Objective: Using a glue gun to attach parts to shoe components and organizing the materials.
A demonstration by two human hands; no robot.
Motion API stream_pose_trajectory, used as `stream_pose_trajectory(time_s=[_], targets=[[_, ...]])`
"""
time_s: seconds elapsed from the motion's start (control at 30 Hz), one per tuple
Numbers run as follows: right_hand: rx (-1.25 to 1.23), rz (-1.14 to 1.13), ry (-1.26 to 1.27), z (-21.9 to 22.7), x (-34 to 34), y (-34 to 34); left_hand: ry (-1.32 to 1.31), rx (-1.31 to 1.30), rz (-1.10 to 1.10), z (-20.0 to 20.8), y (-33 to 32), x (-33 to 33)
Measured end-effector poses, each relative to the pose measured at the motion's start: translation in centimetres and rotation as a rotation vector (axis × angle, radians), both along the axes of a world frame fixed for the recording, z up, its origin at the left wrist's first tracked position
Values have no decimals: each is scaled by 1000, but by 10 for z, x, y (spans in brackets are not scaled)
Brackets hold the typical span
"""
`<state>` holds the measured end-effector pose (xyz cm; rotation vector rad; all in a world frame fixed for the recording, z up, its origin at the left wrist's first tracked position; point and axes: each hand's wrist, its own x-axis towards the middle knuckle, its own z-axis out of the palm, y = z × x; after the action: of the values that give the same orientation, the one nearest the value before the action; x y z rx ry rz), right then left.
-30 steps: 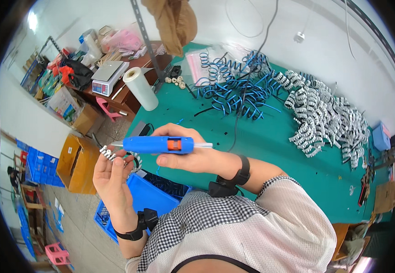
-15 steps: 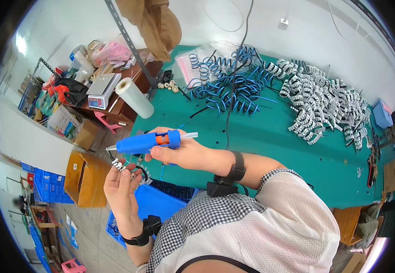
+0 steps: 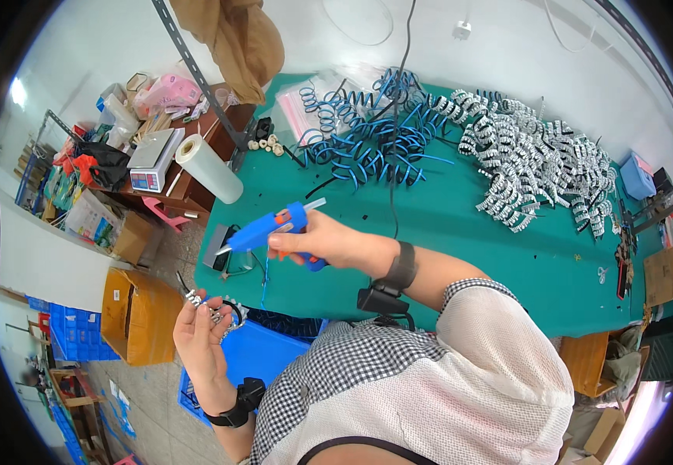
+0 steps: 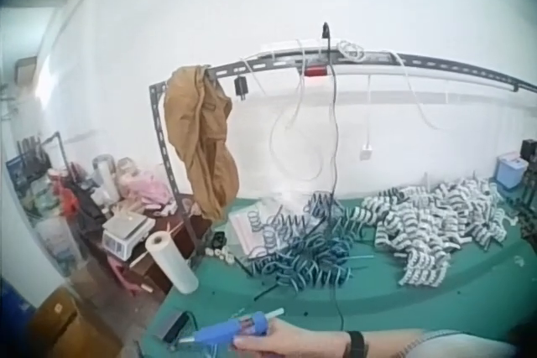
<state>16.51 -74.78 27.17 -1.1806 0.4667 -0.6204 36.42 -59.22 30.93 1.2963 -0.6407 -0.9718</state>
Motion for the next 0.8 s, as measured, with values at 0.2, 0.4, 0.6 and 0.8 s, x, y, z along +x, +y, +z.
stream_pose_trajectory(time_s=[0.2, 0.4, 0.6, 0.8], targets=[[196, -89, 241, -77, -28, -21, 3, 111, -16, -31, 1, 5], [354, -96, 451, -153, -52, -41, -24, 287, -108, -89, -15, -1], [331, -188, 475, -155, -63, -64, -310, 376, -286, -170, -39, -21], [282, -261, 469, -157, -74, -84, -679, 427, -372, -244, -72, -50]])
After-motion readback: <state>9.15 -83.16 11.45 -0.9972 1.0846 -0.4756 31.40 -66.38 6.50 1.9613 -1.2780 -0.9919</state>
